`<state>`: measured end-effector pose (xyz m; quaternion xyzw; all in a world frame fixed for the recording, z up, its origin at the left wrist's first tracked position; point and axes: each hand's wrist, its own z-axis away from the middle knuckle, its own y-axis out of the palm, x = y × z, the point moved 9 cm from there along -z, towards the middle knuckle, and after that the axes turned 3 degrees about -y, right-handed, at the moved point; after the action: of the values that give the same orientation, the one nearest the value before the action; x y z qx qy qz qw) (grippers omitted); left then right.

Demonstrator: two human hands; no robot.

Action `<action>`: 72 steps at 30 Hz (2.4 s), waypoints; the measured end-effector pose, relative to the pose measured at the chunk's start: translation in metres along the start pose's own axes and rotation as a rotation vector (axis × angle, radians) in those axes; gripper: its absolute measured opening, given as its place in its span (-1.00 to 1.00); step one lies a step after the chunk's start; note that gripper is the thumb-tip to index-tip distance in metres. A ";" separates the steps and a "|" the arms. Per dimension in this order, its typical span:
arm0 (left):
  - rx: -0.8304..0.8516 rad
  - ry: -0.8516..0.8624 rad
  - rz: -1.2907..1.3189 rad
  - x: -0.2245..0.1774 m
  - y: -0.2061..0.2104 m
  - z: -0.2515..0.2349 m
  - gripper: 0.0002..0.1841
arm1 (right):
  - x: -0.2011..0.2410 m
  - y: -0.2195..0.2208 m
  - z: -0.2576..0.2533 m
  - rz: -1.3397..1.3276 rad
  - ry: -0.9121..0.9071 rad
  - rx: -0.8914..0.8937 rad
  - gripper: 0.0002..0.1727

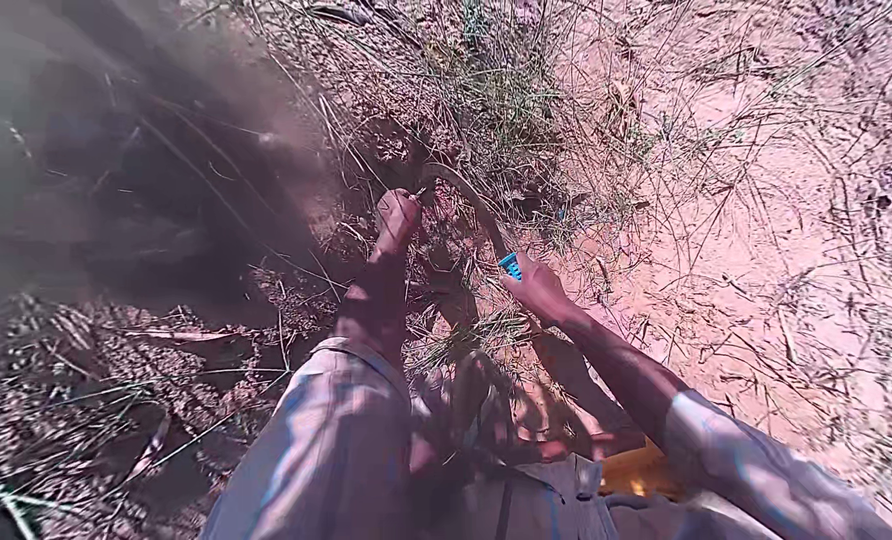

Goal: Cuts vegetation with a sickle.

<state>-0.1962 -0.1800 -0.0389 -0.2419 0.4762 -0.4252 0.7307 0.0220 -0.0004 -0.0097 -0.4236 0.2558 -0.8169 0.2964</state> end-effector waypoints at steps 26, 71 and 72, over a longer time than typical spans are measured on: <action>0.206 0.302 -0.431 -0.095 0.097 0.018 -0.66 | -0.152 -0.018 0.132 -0.380 0.355 -0.285 -0.53; 0.189 -0.137 -0.207 0.059 0.144 0.154 -0.32 | -0.153 -0.007 0.177 -1.131 0.434 -0.379 -0.88; 0.260 -0.071 -0.266 0.048 0.157 0.167 -0.29 | -0.152 -0.007 0.179 -1.120 0.433 -0.371 -0.87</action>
<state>0.0248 -0.1473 -0.1097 -0.2210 0.3548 -0.5673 0.7095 0.2417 0.0813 0.0043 -0.3628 0.1867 -0.8574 -0.3136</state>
